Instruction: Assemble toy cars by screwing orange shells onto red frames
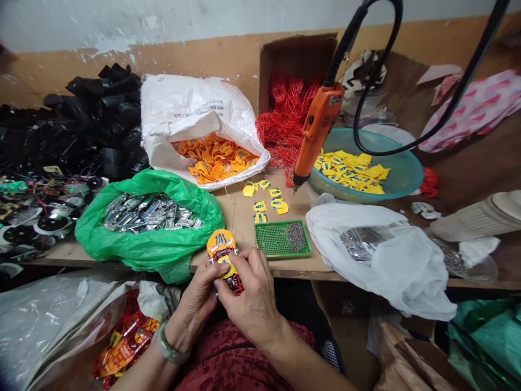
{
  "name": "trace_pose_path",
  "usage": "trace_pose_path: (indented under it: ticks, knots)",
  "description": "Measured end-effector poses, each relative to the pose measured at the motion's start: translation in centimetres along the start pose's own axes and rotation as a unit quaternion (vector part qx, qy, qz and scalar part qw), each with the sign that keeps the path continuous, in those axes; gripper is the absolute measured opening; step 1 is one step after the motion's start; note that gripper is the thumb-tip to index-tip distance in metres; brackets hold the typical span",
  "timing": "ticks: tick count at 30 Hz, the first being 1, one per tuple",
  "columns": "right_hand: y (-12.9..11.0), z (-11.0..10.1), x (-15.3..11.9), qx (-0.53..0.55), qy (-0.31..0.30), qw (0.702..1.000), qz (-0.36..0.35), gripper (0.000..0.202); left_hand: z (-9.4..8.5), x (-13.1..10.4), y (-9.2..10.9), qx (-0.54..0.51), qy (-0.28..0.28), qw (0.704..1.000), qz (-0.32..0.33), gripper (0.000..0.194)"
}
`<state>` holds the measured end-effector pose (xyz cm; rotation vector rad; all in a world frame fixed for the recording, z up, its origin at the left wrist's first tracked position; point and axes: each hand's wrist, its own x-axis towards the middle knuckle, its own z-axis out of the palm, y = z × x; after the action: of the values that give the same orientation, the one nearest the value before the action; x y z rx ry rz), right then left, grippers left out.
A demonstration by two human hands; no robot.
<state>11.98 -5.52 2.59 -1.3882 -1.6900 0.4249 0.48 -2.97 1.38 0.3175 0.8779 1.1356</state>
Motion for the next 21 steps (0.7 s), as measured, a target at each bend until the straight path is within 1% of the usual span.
trace_pose_path:
  ticks: [8, 12, 16, 21]
  knots:
    - [0.06, -0.18, 0.22, -0.011, -0.015, 1.0, -0.007, 0.018, -0.15, 0.04, -0.11, 0.014, 0.004, 1.0, 0.007, 0.041]
    - [0.43, -0.23, 0.21, -0.003, -0.029, 1.0, 0.002, 0.024, -0.05, -0.05, -0.06, 0.03, -0.001, 0.999, 0.015, 0.045]
    - [0.69, -0.25, 0.08, 0.006, -0.029, 1.0, 0.003, 0.029, -0.12, -0.11, -0.07, 0.041, 0.002, 0.999, 0.033, 0.049]
    - [0.76, -0.32, -0.02, 0.019, -0.031, 0.999, 0.001, 0.032, -0.3, -0.17, -0.14, 0.016, -0.008, 0.999, 0.043, 0.045]
